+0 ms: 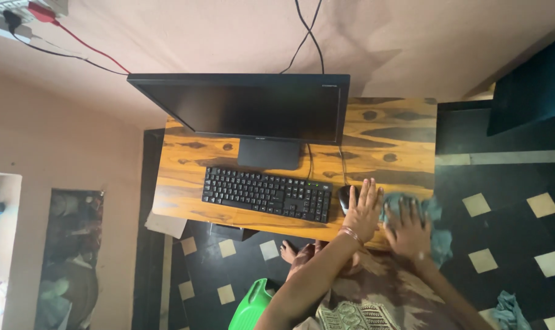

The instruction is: The person wipes a wooden desk surface, a computer monitor, a keyboard, and a wall-mounted router using a blue cloth. The person moves the monitor to clean behind it and wipes the router mounted on the wall.

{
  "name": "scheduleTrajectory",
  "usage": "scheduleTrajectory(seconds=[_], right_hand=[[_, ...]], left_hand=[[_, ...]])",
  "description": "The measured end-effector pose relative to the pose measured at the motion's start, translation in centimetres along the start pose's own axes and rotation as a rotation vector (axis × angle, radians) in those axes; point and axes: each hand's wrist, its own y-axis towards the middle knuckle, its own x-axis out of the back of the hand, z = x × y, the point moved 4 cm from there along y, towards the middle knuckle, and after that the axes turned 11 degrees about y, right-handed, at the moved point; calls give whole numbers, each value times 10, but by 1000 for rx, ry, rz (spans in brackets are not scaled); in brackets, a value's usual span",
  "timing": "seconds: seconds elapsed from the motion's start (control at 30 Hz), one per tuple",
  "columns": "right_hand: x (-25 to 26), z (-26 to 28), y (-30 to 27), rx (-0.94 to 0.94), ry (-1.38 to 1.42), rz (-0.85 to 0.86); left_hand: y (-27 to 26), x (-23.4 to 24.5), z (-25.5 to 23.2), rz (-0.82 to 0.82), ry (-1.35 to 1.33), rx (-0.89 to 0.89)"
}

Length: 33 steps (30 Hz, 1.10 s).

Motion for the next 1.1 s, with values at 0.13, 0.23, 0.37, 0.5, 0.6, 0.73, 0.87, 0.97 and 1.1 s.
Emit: scheduleTrajectory(seconds=[0.13,0.23,0.37,0.5,0.6,0.73,0.87,0.97,1.1], right_hand=[[-10,-9,2,-44,-182,212],[-19,-37,69,-25,-360,200],[-10,-91,185,-311,16,269],[2,-108,263,-383,98,205],[2,-107,262,-390,116,150],[2,-91,188,-411,79,85],[7,-54,72,-310,68,-38],[16,-20,-5,-318,-36,-74],[22,-8,-23,-404,5,-26]], left_hand=[[4,0,2,0,12,-5],[-1,-2,3,-15,2,-7],[-8,-6,-2,-12,6,4],[-15,-10,-4,-11,-22,8],[-17,-12,-5,5,-48,-13],[-11,-4,-6,-44,-46,-26],[3,12,-11,-57,4,-97],[10,22,-17,-81,6,-147],[23,8,-27,-17,34,-181]])
